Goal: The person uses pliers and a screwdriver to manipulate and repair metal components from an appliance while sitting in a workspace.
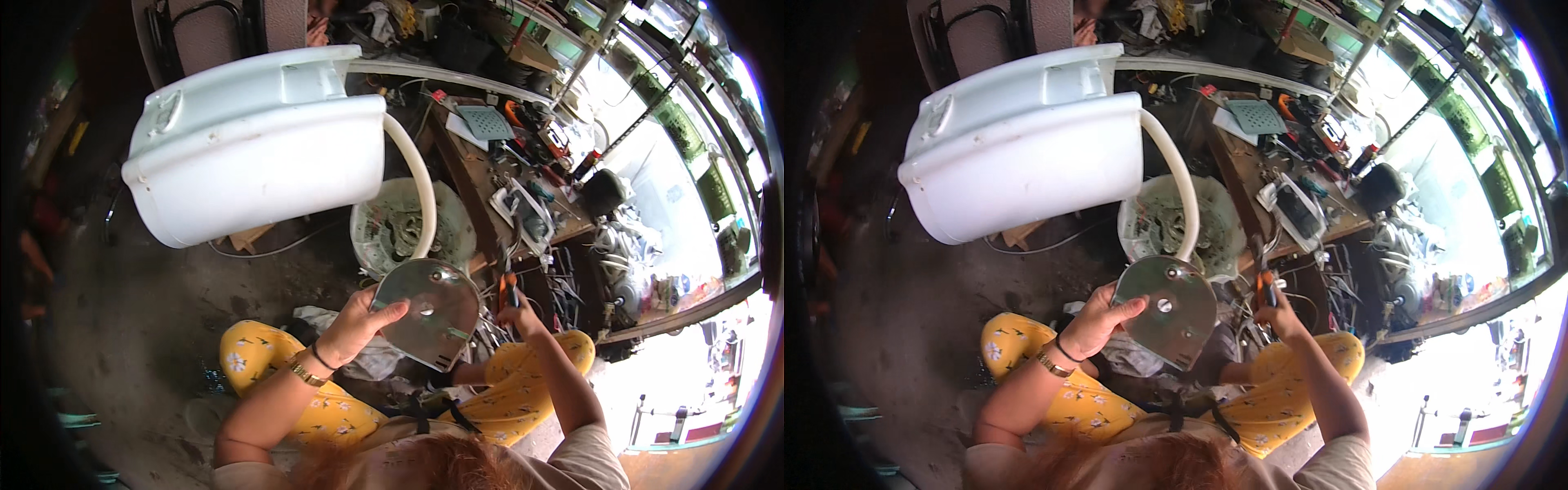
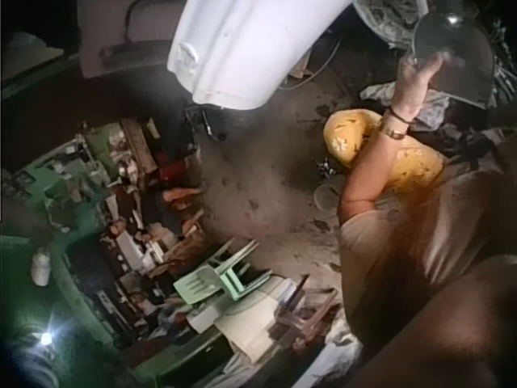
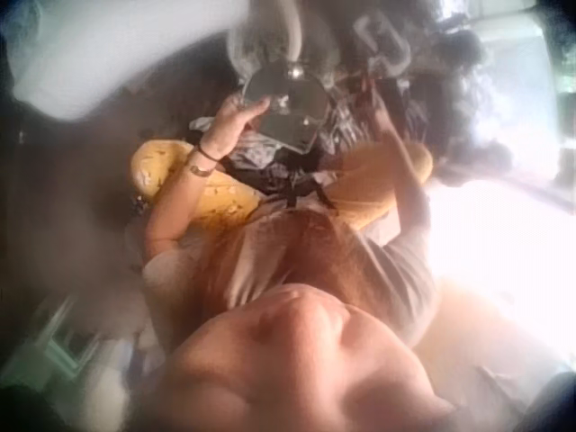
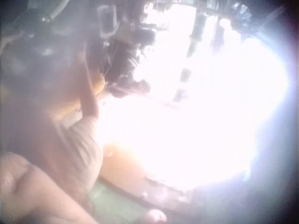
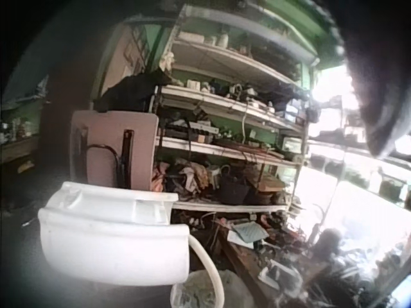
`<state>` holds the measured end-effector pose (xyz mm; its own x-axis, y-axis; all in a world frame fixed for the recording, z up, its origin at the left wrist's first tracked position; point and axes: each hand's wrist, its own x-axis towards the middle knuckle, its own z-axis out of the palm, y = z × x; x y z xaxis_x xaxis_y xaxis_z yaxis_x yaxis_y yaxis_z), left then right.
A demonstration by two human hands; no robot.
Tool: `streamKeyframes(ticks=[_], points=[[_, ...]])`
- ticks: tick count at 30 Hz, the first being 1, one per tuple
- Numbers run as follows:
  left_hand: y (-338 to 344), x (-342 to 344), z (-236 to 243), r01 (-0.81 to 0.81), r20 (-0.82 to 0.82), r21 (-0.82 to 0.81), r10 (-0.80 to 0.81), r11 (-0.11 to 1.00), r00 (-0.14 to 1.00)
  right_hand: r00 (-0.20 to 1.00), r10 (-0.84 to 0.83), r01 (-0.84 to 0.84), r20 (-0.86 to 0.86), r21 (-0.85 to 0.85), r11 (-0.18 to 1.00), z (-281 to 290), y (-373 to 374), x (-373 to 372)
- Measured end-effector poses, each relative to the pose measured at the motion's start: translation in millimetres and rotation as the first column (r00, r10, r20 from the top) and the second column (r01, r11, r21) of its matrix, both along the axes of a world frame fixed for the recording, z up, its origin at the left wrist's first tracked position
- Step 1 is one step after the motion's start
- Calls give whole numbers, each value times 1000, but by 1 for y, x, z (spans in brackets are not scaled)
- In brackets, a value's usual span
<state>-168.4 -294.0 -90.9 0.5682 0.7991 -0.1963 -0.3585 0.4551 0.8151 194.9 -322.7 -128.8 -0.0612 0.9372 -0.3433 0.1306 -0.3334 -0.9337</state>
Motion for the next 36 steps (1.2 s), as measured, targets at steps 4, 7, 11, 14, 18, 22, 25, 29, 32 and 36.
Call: streamKeyframes(ticks=[4,7,11,14,18,22,25,29,32,36], points=[[15,-2,4,-129,-35,33,131,991,991,942,300,-239,150,-328,914,-48,-12,-32],[14,0,-12,-198,11,-89,200,976,980,822,519,-379,234,-455,806,-118,-21,-53],[7,-1,-26,-278,-79,-16,276,960,958,469,794,-620,388,-496,608,-153,-27,-82],[16,-3,-39,-401,-192,266,456,876,869,196,798,-511,570,-636,579,-175,-48,-110],[43,-1,-34,48,-579,746,611,664,540,-71,903,-472,423,-812,344,-211,-64,-117],[45,13,-119,570,-497,788,787,232,366,-38,958,-581,285,-786,211,-268,-73,-101],[-6,-4,-230,779,-625,548,768,303,141,-93,929,-626,359,-747,226,-240,-53,-89],[-62,-10,-317,778,-886,40,383,627,-263,343,772,-673,535,-434,599,-226,-43,-60],[-60,3,-307,706,-948,-93,153,702,-278,620,557,-561,553,-185,807,-228,-47,-64],[-26,-20,-323,593,-968,1,148,805,-201,475,513,-562,715,-202,802,-236,-41,-92]])
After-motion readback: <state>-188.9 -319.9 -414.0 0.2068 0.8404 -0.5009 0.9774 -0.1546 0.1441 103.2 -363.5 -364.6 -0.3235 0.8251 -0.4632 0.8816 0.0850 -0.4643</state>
